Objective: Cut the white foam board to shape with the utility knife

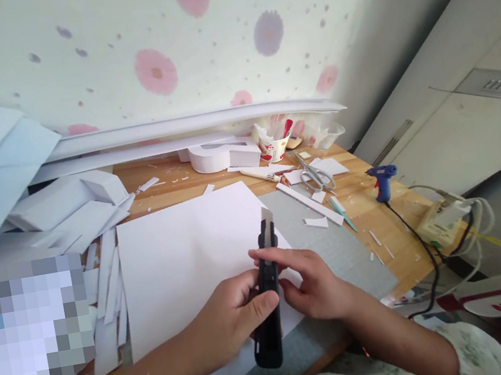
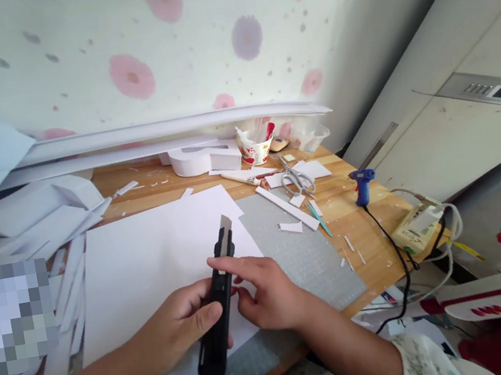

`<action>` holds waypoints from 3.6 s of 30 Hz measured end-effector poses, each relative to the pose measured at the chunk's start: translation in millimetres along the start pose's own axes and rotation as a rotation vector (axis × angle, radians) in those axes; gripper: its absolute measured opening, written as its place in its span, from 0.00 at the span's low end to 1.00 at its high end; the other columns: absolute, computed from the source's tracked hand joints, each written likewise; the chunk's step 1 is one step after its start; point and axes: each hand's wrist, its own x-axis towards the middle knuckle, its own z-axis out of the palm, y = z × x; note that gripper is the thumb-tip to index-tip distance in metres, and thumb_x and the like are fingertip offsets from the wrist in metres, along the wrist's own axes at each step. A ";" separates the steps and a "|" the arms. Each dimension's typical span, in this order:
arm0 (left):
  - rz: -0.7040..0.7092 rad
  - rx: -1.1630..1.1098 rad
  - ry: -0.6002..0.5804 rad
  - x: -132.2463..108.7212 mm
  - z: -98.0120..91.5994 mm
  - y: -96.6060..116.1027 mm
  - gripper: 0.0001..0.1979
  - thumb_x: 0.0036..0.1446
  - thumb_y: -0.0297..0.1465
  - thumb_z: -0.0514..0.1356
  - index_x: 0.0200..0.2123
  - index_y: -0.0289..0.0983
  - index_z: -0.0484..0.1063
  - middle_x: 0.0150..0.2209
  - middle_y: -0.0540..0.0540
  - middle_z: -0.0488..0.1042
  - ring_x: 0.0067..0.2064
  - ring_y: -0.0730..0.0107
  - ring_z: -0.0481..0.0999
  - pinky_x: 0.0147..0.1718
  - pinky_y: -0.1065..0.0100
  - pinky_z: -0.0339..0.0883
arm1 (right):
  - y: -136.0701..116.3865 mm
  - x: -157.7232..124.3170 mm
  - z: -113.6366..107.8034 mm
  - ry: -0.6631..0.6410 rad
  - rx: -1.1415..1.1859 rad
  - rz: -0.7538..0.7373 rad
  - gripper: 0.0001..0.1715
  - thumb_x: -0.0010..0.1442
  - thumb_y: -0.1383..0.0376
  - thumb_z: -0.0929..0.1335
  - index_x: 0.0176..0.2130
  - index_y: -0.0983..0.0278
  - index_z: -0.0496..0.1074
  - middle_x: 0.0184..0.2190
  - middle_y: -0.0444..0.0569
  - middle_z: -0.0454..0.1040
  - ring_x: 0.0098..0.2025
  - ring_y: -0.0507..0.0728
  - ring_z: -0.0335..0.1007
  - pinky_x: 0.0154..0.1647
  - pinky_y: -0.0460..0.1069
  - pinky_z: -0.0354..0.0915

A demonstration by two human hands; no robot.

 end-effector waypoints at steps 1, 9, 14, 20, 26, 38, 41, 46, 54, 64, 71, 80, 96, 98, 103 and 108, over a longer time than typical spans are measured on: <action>0.040 0.071 0.004 -0.8 -0.6 1.5 0.23 0.57 0.50 0.53 0.42 0.35 0.68 0.29 0.46 0.75 0.31 0.63 0.74 0.29 0.67 0.64 | 3.9 -0.1 -2.2 0.067 0.029 0.023 0.36 0.51 0.76 0.63 0.57 0.56 0.62 0.44 0.48 0.75 0.43 0.55 0.73 0.44 0.51 0.69; 0.339 1.106 0.096 2.7 -3.7 -10.6 0.21 0.54 0.33 0.60 0.52 0.38 0.69 0.57 0.40 0.68 0.59 0.51 0.63 0.58 0.51 0.53 | 56.3 11.1 -34.4 0.954 0.417 0.254 0.21 0.48 0.65 0.72 0.43 0.55 0.66 0.29 0.39 0.65 0.27 0.50 0.66 0.32 0.49 0.68; 0.287 1.343 0.054 6.7 -3.5 -21.6 0.30 0.49 0.33 0.65 0.56 0.38 0.64 0.63 0.40 0.59 0.64 0.46 0.53 0.60 0.46 0.49 | 52.5 11.2 -23.1 0.823 0.374 0.303 0.19 0.45 0.60 0.74 0.35 0.58 0.65 0.21 0.36 0.63 0.20 0.48 0.60 0.24 0.45 0.60; 0.320 1.356 0.046 9.7 -3.5 -27.8 0.32 0.48 0.34 0.65 0.58 0.37 0.63 0.63 0.38 0.58 0.64 0.43 0.53 0.59 0.44 0.49 | 42.9 6.2 -20.5 0.464 0.006 0.438 0.13 0.53 0.57 0.71 0.38 0.60 0.72 0.22 0.43 0.72 0.23 0.53 0.67 0.25 0.48 0.64; 0.279 1.345 -0.017 12.8 -4.8 -25.3 0.32 0.50 0.34 0.64 0.58 0.36 0.63 0.63 0.34 0.56 0.63 0.39 0.54 0.58 0.42 0.51 | 46.3 18.2 -22.2 0.386 -0.081 0.372 0.18 0.51 0.65 0.70 0.44 0.58 0.71 0.34 0.46 0.77 0.34 0.57 0.74 0.36 0.52 0.70; 0.408 1.336 0.060 12.4 -7.5 -22.9 0.29 0.51 0.38 0.63 0.54 0.30 0.68 0.58 0.30 0.64 0.59 0.42 0.63 0.58 0.47 0.54 | 51.5 16.8 -14.5 0.353 -0.215 0.363 0.14 0.52 0.64 0.70 0.41 0.57 0.71 0.35 0.46 0.77 0.35 0.56 0.74 0.36 0.50 0.71; 0.392 1.296 0.073 11.1 -7.5 -23.4 0.28 0.51 0.37 0.63 0.55 0.31 0.67 0.59 0.32 0.63 0.60 0.43 0.61 0.59 0.47 0.53 | 52.0 18.3 -12.2 0.357 -0.218 0.352 0.14 0.52 0.64 0.71 0.41 0.57 0.72 0.36 0.47 0.77 0.36 0.57 0.75 0.36 0.50 0.71; 0.345 1.260 0.042 12.8 -8.1 -25.9 0.27 0.52 0.37 0.62 0.55 0.34 0.68 0.59 0.34 0.62 0.61 0.44 0.59 0.59 0.47 0.53 | 50.8 18.4 -9.3 0.366 -0.230 0.329 0.14 0.51 0.64 0.71 0.41 0.56 0.72 0.35 0.46 0.78 0.35 0.57 0.75 0.35 0.50 0.72; 0.386 1.303 0.054 11.9 -8.2 -22.3 0.27 0.52 0.37 0.62 0.54 0.32 0.68 0.58 0.32 0.63 0.60 0.42 0.62 0.58 0.46 0.54 | 67.6 23.2 -21.6 0.477 0.275 0.467 0.16 0.50 0.65 0.72 0.41 0.57 0.70 0.31 0.43 0.76 0.30 0.54 0.74 0.34 0.51 0.70; 0.455 1.345 0.065 9.5 -13.3 -32.0 0.28 0.52 0.35 0.62 0.56 0.34 0.66 0.59 0.35 0.64 0.60 0.45 0.62 0.60 0.49 0.50 | 82.4 62.0 -43.3 0.147 0.790 0.599 0.18 0.49 0.60 0.74 0.41 0.61 0.71 0.19 0.39 0.70 0.19 0.50 0.66 0.19 0.46 0.65; 0.608 1.496 0.169 13.8 -13.1 -42.6 0.19 0.58 0.38 0.56 0.50 0.36 0.69 0.54 0.39 0.71 0.56 0.53 0.68 0.59 0.54 0.53 | 89.0 58.7 -20.8 0.499 0.672 0.660 0.13 0.45 0.61 0.75 0.25 0.64 0.70 0.11 0.34 0.57 0.12 0.44 0.46 0.11 0.41 0.44; 0.639 1.533 0.299 16.8 -9.1 -52.4 0.20 0.59 0.47 0.53 0.46 0.40 0.70 0.51 0.48 0.74 0.58 0.62 0.64 0.64 0.57 0.35 | 91.9 60.3 -18.7 0.523 0.602 0.656 0.13 0.47 0.61 0.75 0.24 0.64 0.70 0.12 0.36 0.59 0.14 0.44 0.48 0.12 0.43 0.45; 0.627 1.534 0.301 16.4 -8.3 -48.8 0.22 0.58 0.49 0.54 0.47 0.40 0.70 0.52 0.47 0.73 0.57 0.60 0.66 0.63 0.56 0.38 | 92.2 58.9 -17.4 0.488 0.561 0.625 0.11 0.47 0.62 0.75 0.25 0.64 0.72 0.14 0.37 0.63 0.15 0.44 0.51 0.14 0.42 0.48; 0.641 1.530 0.307 16.3 -8.3 -50.6 0.22 0.58 0.49 0.54 0.47 0.40 0.70 0.52 0.47 0.73 0.56 0.60 0.66 0.63 0.56 0.37 | 92.5 58.7 -17.2 0.495 0.564 0.626 0.11 0.47 0.62 0.75 0.25 0.64 0.71 0.14 0.37 0.63 0.15 0.44 0.50 0.13 0.42 0.48; 0.617 1.534 0.305 16.5 -7.3 -50.6 0.21 0.58 0.47 0.54 0.46 0.40 0.70 0.51 0.47 0.74 0.56 0.61 0.66 0.63 0.56 0.37 | 92.4 59.1 -17.1 0.504 0.599 0.654 0.12 0.48 0.61 0.75 0.24 0.64 0.70 0.12 0.36 0.60 0.14 0.44 0.47 0.12 0.42 0.44; 0.613 1.531 0.299 16.8 -8.7 -51.8 0.22 0.58 0.48 0.54 0.46 0.40 0.71 0.51 0.47 0.74 0.56 0.60 0.67 0.63 0.55 0.36 | 91.5 59.9 -16.9 0.484 0.557 0.654 0.12 0.47 0.60 0.75 0.25 0.64 0.70 0.14 0.37 0.62 0.14 0.45 0.48 0.13 0.43 0.45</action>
